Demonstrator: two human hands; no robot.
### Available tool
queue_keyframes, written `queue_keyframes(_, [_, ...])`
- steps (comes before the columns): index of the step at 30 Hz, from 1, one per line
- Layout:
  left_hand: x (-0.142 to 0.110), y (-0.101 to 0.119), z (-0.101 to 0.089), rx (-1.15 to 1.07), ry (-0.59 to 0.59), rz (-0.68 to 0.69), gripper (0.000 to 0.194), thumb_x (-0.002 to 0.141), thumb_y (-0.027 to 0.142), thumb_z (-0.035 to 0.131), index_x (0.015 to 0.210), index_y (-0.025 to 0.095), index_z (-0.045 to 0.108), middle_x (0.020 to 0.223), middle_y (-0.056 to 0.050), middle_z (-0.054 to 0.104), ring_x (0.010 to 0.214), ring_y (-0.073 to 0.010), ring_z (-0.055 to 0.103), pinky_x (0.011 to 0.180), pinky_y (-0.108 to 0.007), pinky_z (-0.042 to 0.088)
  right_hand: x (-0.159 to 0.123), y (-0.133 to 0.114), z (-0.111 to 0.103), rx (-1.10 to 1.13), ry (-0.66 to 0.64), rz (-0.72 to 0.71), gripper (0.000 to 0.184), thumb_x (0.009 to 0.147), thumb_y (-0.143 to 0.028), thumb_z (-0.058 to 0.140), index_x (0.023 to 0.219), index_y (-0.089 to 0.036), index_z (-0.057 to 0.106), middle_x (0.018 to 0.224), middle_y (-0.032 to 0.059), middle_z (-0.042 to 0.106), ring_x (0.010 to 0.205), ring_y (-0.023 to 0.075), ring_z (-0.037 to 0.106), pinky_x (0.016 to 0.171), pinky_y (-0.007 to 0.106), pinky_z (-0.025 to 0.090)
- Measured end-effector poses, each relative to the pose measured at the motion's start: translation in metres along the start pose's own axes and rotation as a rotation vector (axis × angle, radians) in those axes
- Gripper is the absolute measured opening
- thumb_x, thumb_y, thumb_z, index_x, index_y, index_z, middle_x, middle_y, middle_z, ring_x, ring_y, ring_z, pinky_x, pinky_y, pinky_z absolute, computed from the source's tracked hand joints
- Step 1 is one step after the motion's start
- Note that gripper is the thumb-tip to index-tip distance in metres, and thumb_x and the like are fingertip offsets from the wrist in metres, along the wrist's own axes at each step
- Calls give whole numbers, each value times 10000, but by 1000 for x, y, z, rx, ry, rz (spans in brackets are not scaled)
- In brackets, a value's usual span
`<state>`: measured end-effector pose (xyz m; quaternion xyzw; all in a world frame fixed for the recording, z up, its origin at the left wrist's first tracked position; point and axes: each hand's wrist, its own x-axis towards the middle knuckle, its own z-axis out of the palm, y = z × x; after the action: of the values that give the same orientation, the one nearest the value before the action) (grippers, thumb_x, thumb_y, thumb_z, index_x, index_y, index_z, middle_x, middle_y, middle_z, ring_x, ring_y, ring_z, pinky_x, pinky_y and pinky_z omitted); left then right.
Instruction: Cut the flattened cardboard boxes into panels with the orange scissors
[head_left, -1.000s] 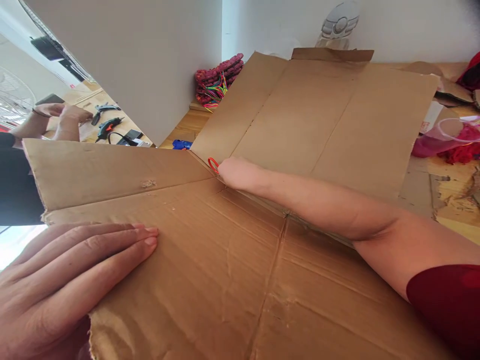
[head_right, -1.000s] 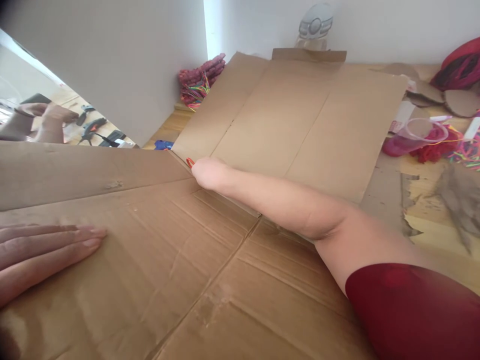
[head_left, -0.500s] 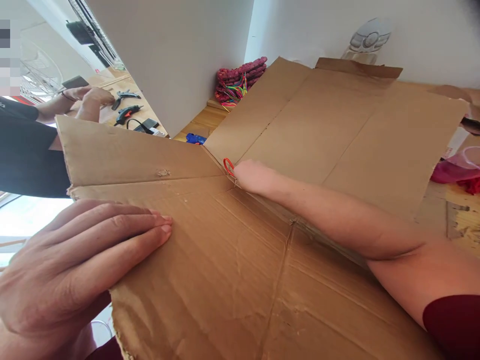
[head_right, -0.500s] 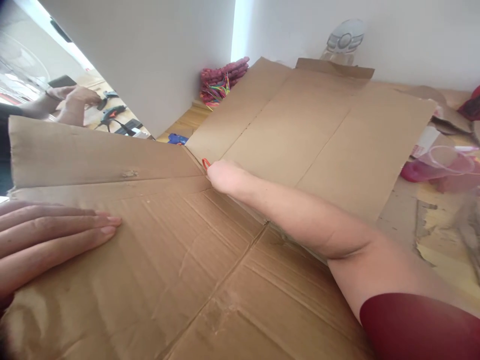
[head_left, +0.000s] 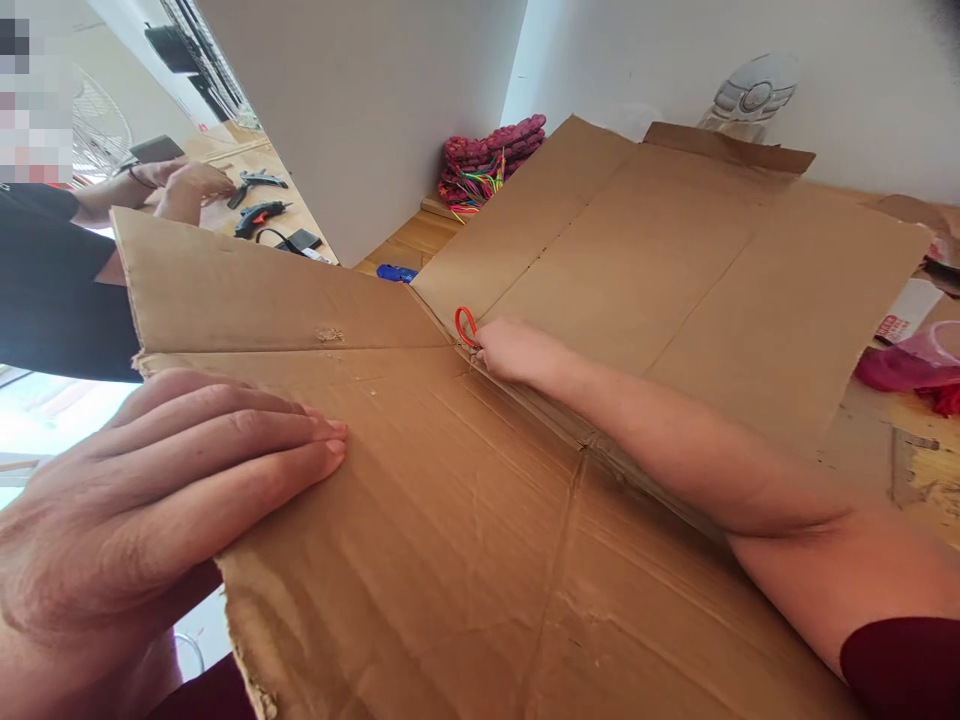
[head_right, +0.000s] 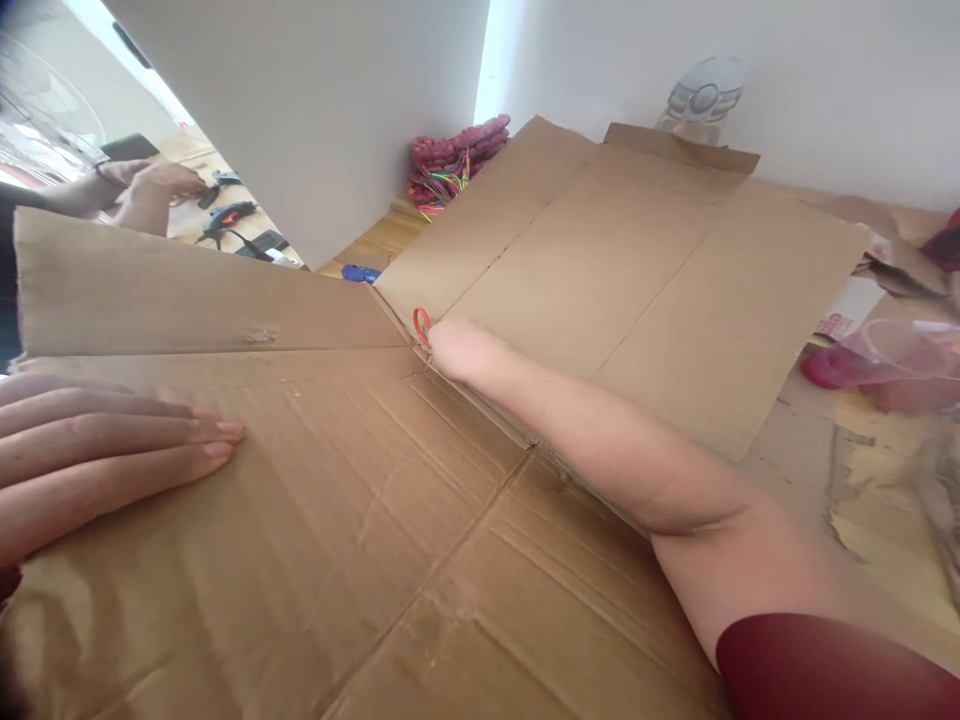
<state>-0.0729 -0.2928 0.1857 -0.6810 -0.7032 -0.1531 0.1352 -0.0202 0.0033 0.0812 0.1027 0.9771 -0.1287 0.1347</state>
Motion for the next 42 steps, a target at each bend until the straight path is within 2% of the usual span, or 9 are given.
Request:
queue_keyframes(5, [1,1,-4,19,3,18,450,976,330,419,1395,426,552,1125,1,753,1004,-261,694,880,-462,484,1,-7,2,-24,12,2,300,897,-125,505,1086,-42,722,968,238,730,909,303,704,718,319,488])
queue_keyframes(12, [1,-3,-2,65,14,88,463,984,331,402,1426,399,524,1117,1,752,1003,-236,689,888,-452,468,-4,-5,7,-38,6,-2,293,926,-184,519,1089,-58,727,933,226,734,877,273,711,748,299,507])
queue_keyframes(15, [2,-1,-1,58,17,86,463,980,317,425,1426,384,529,1118,-5,749,1020,-237,678,922,-464,455,-8,-6,8,-55,-3,-9,290,938,-199,526,1096,-59,724,935,226,733,890,270,711,752,291,511])
queue_keyframes(21, [2,6,-2,23,3,-8,477,985,261,410,1418,424,524,1126,39,738,1058,-236,666,961,-478,450,-18,-7,7,-103,-20,-31,301,935,-169,497,1083,-54,733,933,221,734,877,256,718,745,284,515])
queue_keyframes(28, [-4,-15,7,96,78,164,469,966,370,384,1396,358,570,1101,21,757,995,-239,692,884,-480,493,-28,-5,5,-140,-29,-47,316,921,-128,462,1039,-69,750,935,214,743,862,251,726,718,278,515])
queue_keyframes(35, [-3,-17,10,114,105,207,494,966,405,359,1411,328,561,1109,0,754,969,-243,695,866,-488,493,-37,-3,8,-161,-30,-58,332,882,-88,444,1001,-78,753,921,218,748,861,309,734,677,337,529])
queue_keyframes(42, [-8,-24,9,87,55,178,534,904,372,396,1417,392,542,1154,56,738,1015,-254,684,916,-506,485,-46,2,12,-158,-68,-26,340,884,-92,436,998,-84,757,907,215,751,845,316,739,661,344,538])
